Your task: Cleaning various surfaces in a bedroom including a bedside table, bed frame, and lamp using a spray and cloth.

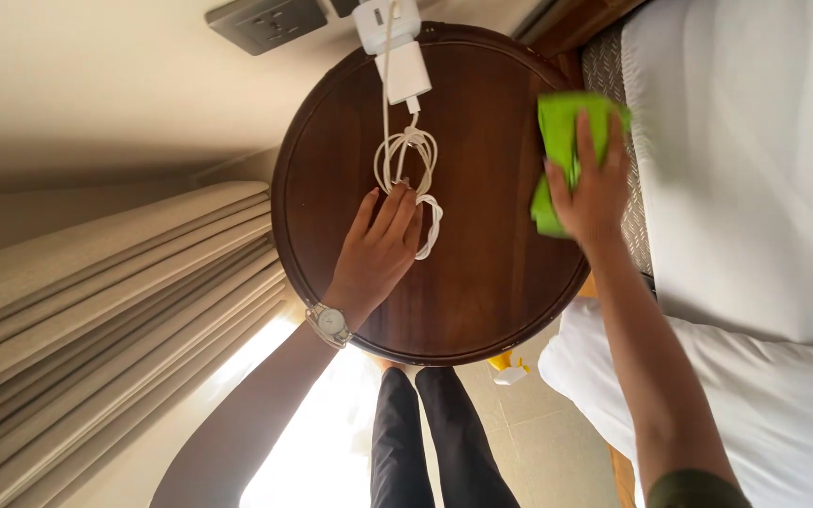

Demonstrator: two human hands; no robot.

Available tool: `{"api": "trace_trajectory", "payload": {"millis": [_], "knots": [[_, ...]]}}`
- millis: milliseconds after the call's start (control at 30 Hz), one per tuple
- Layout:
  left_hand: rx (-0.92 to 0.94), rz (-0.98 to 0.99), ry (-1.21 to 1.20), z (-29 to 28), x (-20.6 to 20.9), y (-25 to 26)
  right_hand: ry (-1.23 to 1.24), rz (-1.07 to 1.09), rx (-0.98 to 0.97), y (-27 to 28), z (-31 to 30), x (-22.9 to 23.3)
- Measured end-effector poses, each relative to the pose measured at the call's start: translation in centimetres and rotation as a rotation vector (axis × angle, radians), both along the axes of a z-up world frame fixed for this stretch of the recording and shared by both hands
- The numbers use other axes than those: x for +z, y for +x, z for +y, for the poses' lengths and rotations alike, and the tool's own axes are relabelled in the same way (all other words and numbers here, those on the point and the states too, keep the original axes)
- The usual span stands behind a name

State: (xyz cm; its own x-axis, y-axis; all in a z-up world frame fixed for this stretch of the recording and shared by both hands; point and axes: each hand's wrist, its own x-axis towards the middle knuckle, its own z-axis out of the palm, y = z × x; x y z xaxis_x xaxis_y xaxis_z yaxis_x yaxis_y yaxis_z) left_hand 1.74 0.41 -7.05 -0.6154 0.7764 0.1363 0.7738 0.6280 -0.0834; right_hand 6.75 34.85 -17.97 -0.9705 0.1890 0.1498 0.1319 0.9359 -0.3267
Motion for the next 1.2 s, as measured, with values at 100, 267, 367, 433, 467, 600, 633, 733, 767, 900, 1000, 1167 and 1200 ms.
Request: {"api": "trace_trajectory", "payload": {"millis": [100,267,367,433,467,600,633,733,767,900,1000,1167,1200], "knots": [[0.013,-0.028,-0.034,0.2,-0.9,-0.1,-0.237,-0.174,-0.076,-9.2,0.9,1.3],[0.009,-0.007,-0.071,0.2,-2.0,-0.2,-0.712,-0.339,-0.185,-11.6,2.6,1.9],[0.011,0.002,-0.066,0.2,-1.9,-0.5,-0.736,-0.286,-0.260,-9.0,2.6,2.1],[0.005,-0.007,-0.046,0.0,-1.7,0.2,-0.719,-0.254,-0.307,-4.5,2.2,1.3],[-0.020,-0.031,-0.031,0.0,-1.5,0.3,-0.722,-0.148,-0.346,-2.1,2.0,0.8],[-0.042,-0.080,0.065,-0.5,-1.0,2.1,-0.756,0.084,-0.563,8.7,-1.3,-1.6],[-0.037,-0.079,0.062,-0.8,-1.0,2.9,-0.759,0.083,-0.558,10.8,-3.6,-1.5],[-0.015,-0.196,0.142,-2.0,-1.0,5.0,-0.966,0.169,-0.806,16.1,-10.2,-1.6],[0.028,-0.264,0.185,-2.6,-0.9,5.7,-1.071,0.260,-0.908,17.3,-12.6,-1.9],[0.151,-0.429,0.386,-6.4,-1.4,8.8,-1.243,0.345,-1.231,19.9,-21.8,-1.7],[0.241,-0.504,0.475,-10.0,-0.4,10.4,-1.373,0.436,-1.402,20.3,-28.5,-3.0],[0.447,-0.421,0.587,-17.5,-0.5,12.8,-2.000,0.251,-1.254,21.0,-41.1,-5.3],[0.524,-0.386,0.603,-19.1,-0.6,13.2,-2.306,0.098,-1.036,22.4,-43.5,-7.2]]}}
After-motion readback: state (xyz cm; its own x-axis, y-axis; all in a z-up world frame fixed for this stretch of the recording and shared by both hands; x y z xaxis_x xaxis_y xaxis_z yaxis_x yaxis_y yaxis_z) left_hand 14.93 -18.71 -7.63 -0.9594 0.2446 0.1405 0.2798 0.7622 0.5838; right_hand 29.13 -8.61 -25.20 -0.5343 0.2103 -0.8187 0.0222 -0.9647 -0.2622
